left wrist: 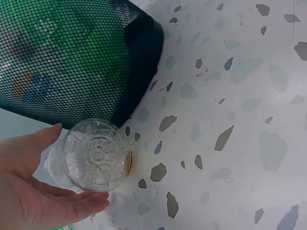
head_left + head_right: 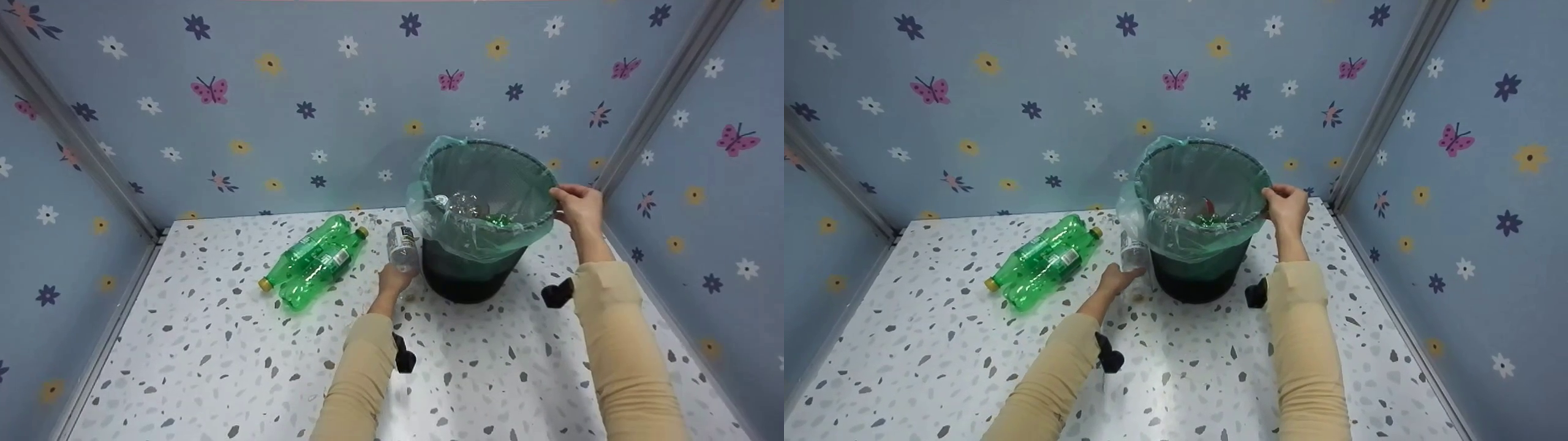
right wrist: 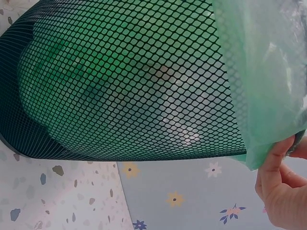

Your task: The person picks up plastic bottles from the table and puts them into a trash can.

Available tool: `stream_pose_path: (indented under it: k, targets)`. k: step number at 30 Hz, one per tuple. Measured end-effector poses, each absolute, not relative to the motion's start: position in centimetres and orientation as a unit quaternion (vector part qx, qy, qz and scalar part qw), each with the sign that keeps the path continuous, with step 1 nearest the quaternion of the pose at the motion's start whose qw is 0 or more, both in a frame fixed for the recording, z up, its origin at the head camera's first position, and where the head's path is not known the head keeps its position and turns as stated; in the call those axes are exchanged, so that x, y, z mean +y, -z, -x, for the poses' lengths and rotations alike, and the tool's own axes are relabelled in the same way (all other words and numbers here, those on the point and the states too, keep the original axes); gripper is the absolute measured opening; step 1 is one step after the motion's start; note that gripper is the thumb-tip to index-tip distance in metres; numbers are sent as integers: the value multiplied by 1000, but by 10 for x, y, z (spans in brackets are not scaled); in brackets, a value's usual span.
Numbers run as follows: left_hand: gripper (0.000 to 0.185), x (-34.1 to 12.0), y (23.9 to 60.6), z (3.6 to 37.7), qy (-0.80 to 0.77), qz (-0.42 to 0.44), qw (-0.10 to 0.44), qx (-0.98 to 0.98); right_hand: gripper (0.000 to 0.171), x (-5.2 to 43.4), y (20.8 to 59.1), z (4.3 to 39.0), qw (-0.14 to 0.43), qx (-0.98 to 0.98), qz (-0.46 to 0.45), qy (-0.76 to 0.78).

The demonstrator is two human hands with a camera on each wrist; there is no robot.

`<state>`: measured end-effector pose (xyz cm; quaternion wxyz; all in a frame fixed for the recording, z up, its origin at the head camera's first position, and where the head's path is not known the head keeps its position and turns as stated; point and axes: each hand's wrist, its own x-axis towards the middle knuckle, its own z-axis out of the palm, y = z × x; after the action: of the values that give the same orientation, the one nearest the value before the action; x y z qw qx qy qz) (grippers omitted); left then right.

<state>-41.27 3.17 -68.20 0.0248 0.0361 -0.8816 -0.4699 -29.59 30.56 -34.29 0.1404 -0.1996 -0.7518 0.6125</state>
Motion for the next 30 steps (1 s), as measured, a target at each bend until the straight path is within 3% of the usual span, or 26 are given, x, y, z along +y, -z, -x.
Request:
stream_pose_path:
  k: [6,14,20,23,30]
  targets:
    - [61,34,707,424,464,-33,40,-884,31,308,344,296,140,-747,199,-618]
    - [65,23,685,402,522,-35,7,-852,31,307,344,296,143,-749,198,-616]
    - [92,22,712,412,553,-114,-39,-825,27,307,342,294,138,-738,196,-631]
    - [96,21,715,412,561,-119,-33,-819,25,307,343,295,143,-741,198,-625]
    - [59,15,512,292,576,-125,-70,-805,21,310,343,294,128,-742,197,-628]
